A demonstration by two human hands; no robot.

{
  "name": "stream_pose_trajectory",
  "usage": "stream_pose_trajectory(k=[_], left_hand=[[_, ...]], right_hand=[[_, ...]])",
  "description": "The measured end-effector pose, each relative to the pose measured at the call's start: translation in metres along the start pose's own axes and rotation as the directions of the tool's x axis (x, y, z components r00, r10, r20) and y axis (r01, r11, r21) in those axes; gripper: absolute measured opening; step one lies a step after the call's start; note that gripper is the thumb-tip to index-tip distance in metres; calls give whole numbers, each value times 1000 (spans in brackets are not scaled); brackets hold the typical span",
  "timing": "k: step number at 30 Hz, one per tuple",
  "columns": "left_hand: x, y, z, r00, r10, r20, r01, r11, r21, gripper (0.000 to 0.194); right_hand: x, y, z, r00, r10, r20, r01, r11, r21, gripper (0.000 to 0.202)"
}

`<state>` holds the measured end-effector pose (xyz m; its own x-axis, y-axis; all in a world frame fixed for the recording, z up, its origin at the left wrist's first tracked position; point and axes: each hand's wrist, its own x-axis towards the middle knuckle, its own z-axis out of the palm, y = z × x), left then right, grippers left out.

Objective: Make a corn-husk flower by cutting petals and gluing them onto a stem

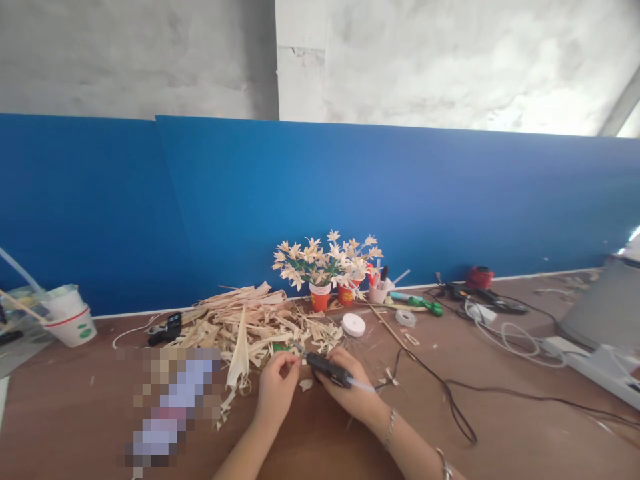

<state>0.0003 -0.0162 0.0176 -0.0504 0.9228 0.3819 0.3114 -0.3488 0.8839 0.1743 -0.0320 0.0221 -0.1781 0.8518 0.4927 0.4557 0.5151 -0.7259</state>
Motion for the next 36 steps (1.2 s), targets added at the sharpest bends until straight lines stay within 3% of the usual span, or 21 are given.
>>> stream_pose_trajectory(k=[36], left_hand=[[-1, 0, 0, 1000, 21, 6, -21, 1000, 11, 14]], right_hand=[[1, -4, 1, 1000, 7, 28, -7, 1000, -26, 7]])
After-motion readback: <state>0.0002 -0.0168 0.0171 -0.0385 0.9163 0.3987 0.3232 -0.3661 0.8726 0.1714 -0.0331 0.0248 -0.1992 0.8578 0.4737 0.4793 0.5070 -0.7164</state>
